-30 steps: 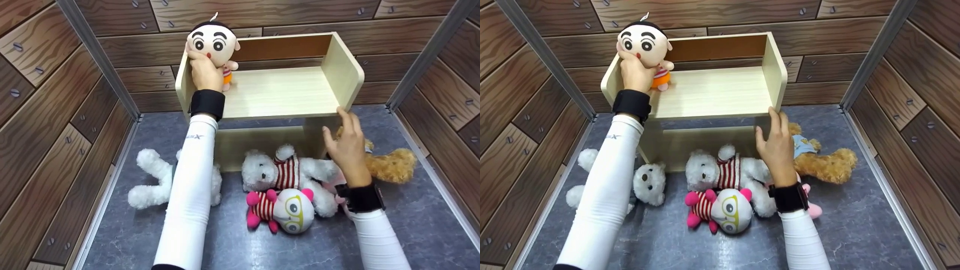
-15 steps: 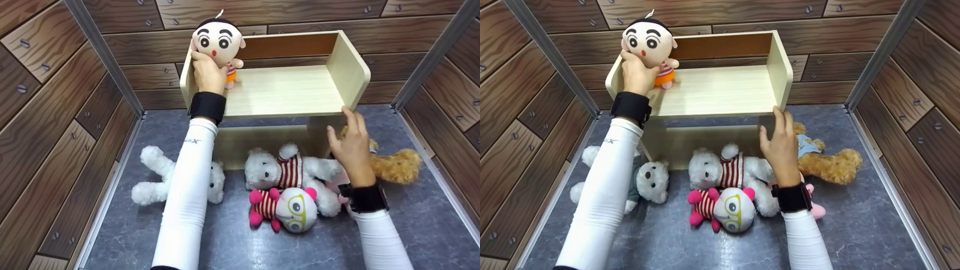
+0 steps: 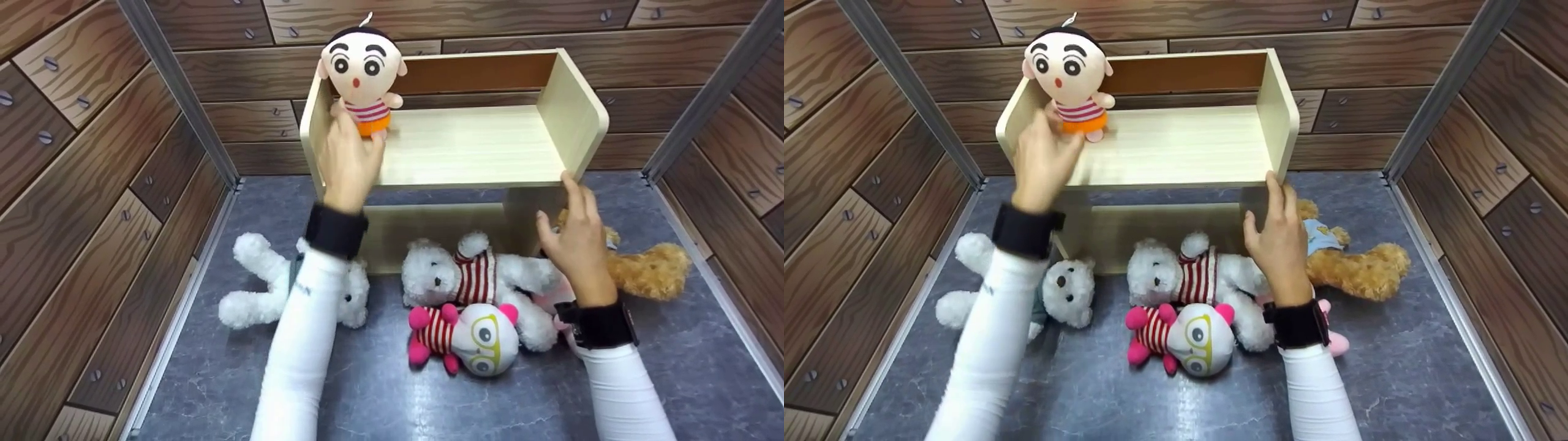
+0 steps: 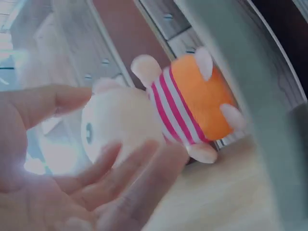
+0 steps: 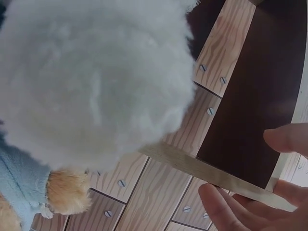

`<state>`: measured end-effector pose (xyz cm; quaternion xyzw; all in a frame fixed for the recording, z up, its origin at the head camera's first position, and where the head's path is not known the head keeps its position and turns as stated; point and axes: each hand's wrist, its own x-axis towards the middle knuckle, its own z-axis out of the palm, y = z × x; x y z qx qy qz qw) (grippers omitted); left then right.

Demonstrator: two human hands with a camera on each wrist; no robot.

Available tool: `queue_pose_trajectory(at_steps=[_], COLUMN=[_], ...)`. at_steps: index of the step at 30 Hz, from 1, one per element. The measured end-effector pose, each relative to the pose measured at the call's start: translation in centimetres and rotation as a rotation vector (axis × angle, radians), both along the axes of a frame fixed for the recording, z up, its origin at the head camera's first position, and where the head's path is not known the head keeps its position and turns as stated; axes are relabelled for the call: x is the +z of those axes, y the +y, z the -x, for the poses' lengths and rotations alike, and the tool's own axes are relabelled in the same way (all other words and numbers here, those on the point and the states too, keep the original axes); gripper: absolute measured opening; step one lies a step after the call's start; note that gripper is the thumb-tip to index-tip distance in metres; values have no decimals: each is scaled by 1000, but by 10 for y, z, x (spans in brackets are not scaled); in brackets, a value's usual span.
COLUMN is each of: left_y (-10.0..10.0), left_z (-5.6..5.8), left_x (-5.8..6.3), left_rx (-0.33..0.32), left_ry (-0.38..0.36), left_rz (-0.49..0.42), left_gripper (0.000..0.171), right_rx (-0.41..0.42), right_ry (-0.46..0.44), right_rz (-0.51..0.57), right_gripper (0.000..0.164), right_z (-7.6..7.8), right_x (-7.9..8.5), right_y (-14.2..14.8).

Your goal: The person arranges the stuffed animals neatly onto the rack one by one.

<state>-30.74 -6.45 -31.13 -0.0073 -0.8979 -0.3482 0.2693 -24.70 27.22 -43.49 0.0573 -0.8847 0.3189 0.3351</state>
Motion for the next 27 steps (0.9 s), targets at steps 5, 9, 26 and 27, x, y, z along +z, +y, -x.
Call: queue_pose_trajectory(at_steps=[5,9,26,27], left_y=[-3,-9,-33,-34], left_z=[-25,-33,-31,-29], left_x=[-39,-67,-71,-72], left_rx=[-52,-55,203,230], left_ry=[92,135,308,297], left_rz=[70,136,-144,-168], left_gripper=[27,22,30,33], right_rx=[34,55,176,175], right_ry=[-88,-93,-482,-487], right_rz=[-26,-31,-419,-426], right_gripper=[89,93,82,82], right_z=[-8,-24,-102,-103], right_x=[-9,-21,-83,-85], right_y=[0,-3,-58,-59])
